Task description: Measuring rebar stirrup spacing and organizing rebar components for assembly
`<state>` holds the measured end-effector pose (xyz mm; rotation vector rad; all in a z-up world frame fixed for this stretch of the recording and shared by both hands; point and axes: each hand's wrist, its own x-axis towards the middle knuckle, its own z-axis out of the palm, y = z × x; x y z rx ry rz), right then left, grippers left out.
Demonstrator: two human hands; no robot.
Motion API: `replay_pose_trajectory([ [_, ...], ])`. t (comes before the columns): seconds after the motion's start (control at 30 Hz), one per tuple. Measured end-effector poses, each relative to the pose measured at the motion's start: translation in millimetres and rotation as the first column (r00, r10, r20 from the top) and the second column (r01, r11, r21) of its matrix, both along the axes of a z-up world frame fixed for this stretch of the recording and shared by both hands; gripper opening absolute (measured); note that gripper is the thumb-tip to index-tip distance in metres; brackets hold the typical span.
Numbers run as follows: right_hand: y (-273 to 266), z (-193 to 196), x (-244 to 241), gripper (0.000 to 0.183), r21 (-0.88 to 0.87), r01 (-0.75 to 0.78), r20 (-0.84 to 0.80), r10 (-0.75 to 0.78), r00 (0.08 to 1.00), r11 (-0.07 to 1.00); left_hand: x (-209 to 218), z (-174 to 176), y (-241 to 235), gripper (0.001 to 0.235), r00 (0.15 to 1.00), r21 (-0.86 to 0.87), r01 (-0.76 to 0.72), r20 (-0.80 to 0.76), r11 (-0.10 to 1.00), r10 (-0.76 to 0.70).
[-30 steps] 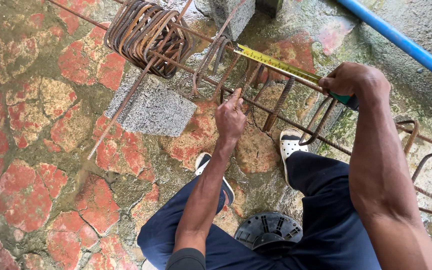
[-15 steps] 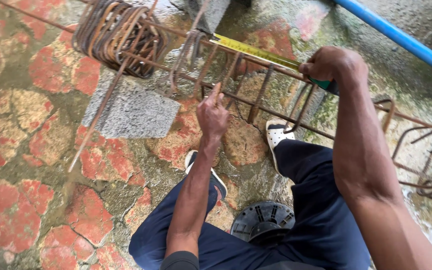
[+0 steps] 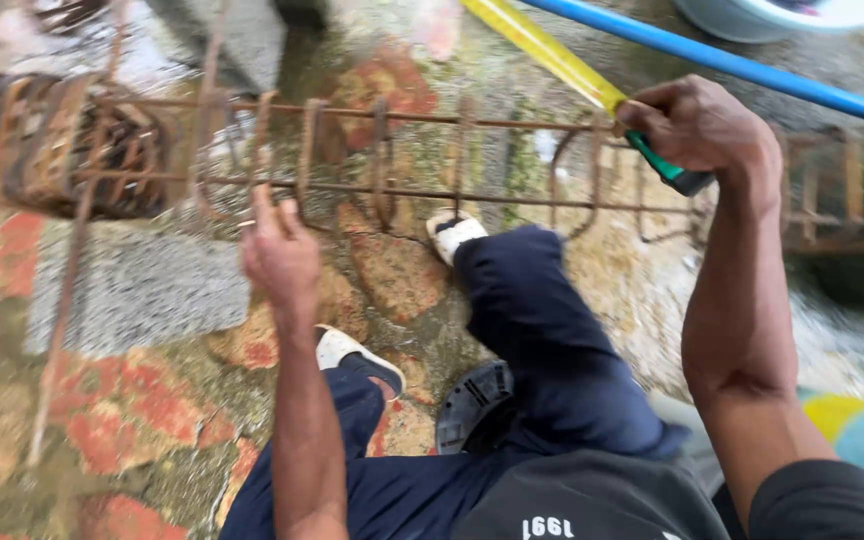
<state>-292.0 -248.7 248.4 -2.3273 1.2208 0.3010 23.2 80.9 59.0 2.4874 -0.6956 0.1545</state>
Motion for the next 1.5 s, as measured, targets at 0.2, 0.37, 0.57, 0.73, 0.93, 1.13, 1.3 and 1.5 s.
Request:
replay_pose_trajectory([
  [0.2, 28, -20, -227, 0.033, -0.156, 0.403, -0.017, -0.410, 0.912, 0.902, -2, 40, 18, 0.017, 0.908, -0.098, 0.184, 0.397, 0.978, -0.132],
  [0.37, 92, -45, -354, 0.036, -0.073, 0.600, -0.105, -0.605, 0.790, 0.797, -1, 48, 37, 0.009, 0.860, -0.127, 0.296, 0.467, 0.947, -0.206],
  [0.57, 164, -86, -400, 0.038, 0.082, 0.649, -0.213, -0.622, 0.753, 0.757, -2, 49, 36, 0.011, 0.903, -0.113, 0.296, 0.357, 0.948, -0.240],
  [0.73, 184, -106, -383, 0.034, 0.187, 0.615, -0.231, -0.574, 0.786, 0.766, -32, 91, 38, 0.017, 0.827, -0.145, 0.343, 0.516, 0.928, -0.224],
  [0.93, 190, -111, -359, 0.033, 0.277, 0.432, -0.203, -0.388, 0.899, 0.858, -33, 95, 65, 0.014, 0.869, -0.169, 0.277, 0.464, 0.946, -0.171],
  [1.13, 189, -101, -338, 0.040, 0.294, 0.393, -0.237, -0.332, 0.913, 0.871, -30, 82, 96, 0.014, 0.918, -0.183, 0.157, 0.390, 0.970, -0.075],
  [1.3, 185, -81, -307, 0.043, 0.314, 0.401, -0.268, -0.325, 0.907, 0.861, -45, 92, 111, 0.020, 0.997, -0.154, 0.049, 0.066, 0.987, -0.039],
  [1.5, 177, -96, -287, 0.044, 0.332, 0.372, -0.272, -0.290, 0.918, 0.867, -52, 86, 128, 0.021, 0.989, -0.134, 0.065, -0.123, 0.989, -0.082],
])
